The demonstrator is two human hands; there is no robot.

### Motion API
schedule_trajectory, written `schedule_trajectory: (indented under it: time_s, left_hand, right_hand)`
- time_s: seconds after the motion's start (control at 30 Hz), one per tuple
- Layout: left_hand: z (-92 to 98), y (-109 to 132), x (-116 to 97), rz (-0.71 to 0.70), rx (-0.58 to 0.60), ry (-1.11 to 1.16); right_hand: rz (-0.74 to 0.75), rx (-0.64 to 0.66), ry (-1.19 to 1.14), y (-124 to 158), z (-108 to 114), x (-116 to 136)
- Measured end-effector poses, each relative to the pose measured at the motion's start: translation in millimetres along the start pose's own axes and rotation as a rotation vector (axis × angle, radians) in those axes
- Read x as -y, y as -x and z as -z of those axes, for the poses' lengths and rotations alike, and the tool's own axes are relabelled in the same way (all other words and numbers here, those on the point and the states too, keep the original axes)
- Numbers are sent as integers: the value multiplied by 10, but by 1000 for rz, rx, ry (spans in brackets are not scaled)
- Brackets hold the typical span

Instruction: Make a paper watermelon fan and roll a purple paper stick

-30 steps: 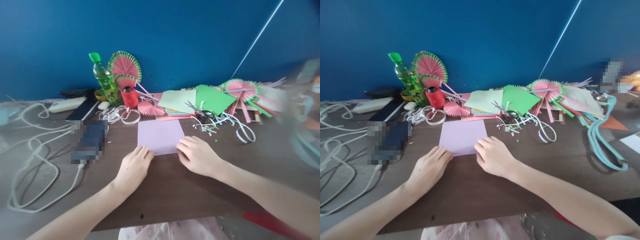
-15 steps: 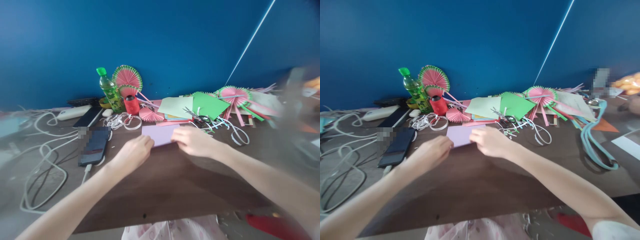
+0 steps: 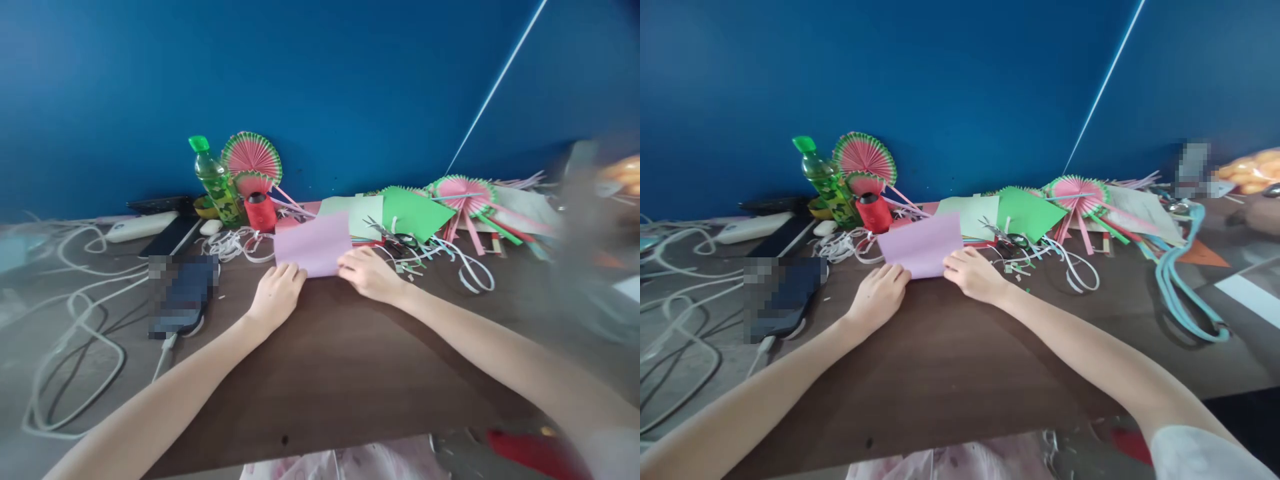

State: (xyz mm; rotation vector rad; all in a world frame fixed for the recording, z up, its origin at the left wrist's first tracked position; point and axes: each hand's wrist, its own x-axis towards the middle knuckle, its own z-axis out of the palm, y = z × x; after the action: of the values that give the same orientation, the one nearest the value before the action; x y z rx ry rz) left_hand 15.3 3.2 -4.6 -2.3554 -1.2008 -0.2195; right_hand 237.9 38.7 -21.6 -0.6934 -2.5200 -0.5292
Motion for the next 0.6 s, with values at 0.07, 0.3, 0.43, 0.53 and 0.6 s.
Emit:
schedule_trajectory:
  time_s: [0.07, 0.3, 0.43, 0.53, 0.6]
  left_hand:
    - [-139, 51, -9, 4, 78, 63]
    - [-128, 41, 30, 6, 115, 133]
    - [-116, -6, 88, 130, 185, 349]
    - [-113, -59, 166, 254, 282, 595]
    - [-123, -86, 212, 302, 323, 708]
  right_hand:
    - [-13, 49, -74, 68, -129, -4]
    - [-118, 21, -260, 82, -133, -39]
    - [-209, 26, -458, 97, -134, -35]
    - [-314, 45, -620, 83, -128, -45]
    - [-393, 73, -697, 60, -115, -55]
